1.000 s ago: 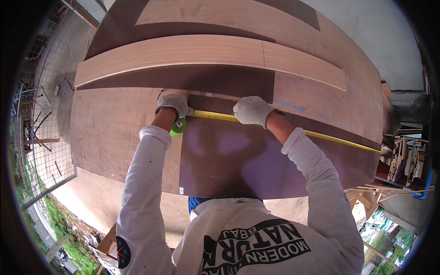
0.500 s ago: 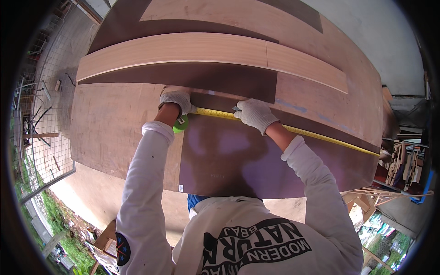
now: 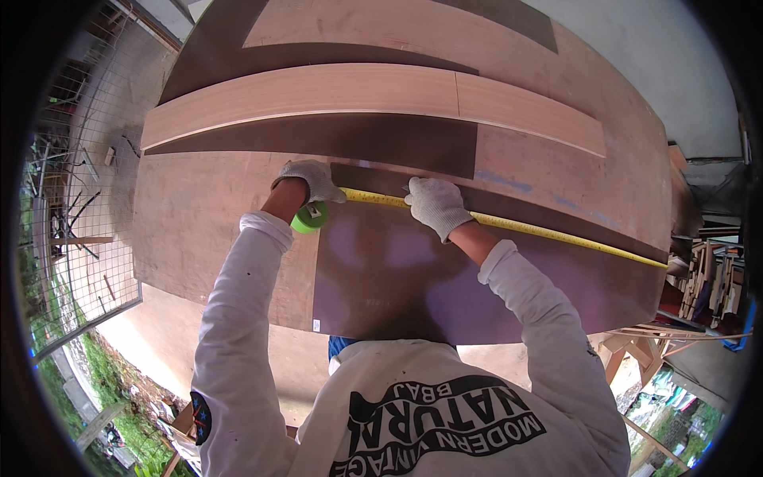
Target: The person measures a dark laminate sheet on a workbench using a measuring tape and then marks a line across a wood plank using a utility knife.
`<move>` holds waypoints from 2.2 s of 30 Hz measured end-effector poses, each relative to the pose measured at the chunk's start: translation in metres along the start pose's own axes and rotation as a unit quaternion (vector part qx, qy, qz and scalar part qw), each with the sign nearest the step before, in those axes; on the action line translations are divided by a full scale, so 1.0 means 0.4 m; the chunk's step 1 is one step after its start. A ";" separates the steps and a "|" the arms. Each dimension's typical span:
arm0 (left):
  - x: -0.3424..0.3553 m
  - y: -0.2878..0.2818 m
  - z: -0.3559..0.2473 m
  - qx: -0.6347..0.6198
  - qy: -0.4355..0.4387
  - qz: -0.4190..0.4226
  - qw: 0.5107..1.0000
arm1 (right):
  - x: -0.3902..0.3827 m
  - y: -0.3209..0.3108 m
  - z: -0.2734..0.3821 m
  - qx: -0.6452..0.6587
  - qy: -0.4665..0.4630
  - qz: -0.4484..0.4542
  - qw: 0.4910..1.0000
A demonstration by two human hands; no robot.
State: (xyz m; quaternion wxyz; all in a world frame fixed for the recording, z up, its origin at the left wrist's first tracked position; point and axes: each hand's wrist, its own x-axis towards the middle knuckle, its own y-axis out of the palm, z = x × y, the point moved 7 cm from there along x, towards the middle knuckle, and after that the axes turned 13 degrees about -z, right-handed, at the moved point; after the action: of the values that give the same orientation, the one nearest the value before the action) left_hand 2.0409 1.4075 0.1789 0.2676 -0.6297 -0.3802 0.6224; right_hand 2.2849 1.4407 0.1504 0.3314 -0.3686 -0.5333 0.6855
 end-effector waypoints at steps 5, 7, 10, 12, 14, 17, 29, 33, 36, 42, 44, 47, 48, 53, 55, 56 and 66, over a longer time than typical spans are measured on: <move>0.026 0.042 -0.145 -0.034 0.047 0.030 0.998 | -0.005 -0.004 0.005 0.010 0.003 0.017 1.000; 0.046 0.057 -0.205 -0.041 0.049 0.039 0.997 | -0.005 -0.005 -0.001 0.010 0.004 0.017 1.000; 0.067 0.072 -0.242 -0.030 0.038 0.047 0.998 | -0.007 -0.012 0.005 0.016 -0.004 0.017 1.000; 0.079 0.078 -0.243 -0.022 0.028 0.054 0.998 | -0.008 -0.014 0.010 0.022 -0.012 0.014 1.000; 0.085 0.083 -0.235 -0.023 0.023 0.063 0.997 | -0.004 -0.014 0.011 0.028 -0.011 0.008 1.000; 0.078 0.061 -0.263 -0.006 0.024 0.057 0.998 | -0.003 -0.010 -0.012 0.037 -0.014 -0.008 0.999; 0.089 0.083 -0.253 -0.072 0.018 0.037 0.997 | 0.011 -0.020 0.006 -0.001 -0.029 0.036 0.999; 0.085 0.095 -0.244 -0.082 0.031 0.030 0.996 | 0.009 -0.018 0.013 0.004 -0.037 0.042 0.998; 0.082 0.081 -0.254 -0.081 0.033 0.027 0.996 | 0.015 -0.009 -0.007 0.002 -0.047 0.030 0.998; 0.123 0.112 -0.258 -0.048 0.039 0.010 0.998 | 0.042 -0.043 -0.002 0.033 -0.147 0.058 0.987; 0.148 0.141 -0.252 -0.069 0.022 0.048 0.996 | 0.045 -0.040 0.025 -0.030 -0.219 0.080 0.972; 0.182 0.218 -0.195 -0.090 -0.017 0.093 0.991 | 0.056 -0.031 0.078 -0.040 -0.242 0.094 0.965; 0.185 0.248 -0.174 -0.090 -0.027 0.104 0.990 | 0.057 -0.028 0.094 -0.037 -0.249 0.097 0.963; 0.117 0.106 -0.284 -0.087 0.032 0.084 0.992 | 0.063 -0.034 0.006 -0.058 -0.207 0.133 0.968; 0.120 0.132 -0.255 -0.086 0.026 0.082 0.993 | 0.064 -0.032 0.032 -0.049 -0.220 0.130 0.966; 0.122 0.141 -0.236 -0.086 0.018 0.062 0.994 | 0.065 -0.030 0.044 -0.043 -0.227 0.127 0.965; 0.090 0.090 -0.261 -0.085 0.024 0.041 0.995 | 0.075 -0.022 0.026 -0.038 -0.236 0.120 0.964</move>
State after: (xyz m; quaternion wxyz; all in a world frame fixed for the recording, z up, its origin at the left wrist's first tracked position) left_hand 2.1468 1.4304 0.1373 0.1968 -0.6799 -0.3988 0.5830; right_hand 2.2614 1.4628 0.1559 0.0971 -0.2706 -0.5738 0.7669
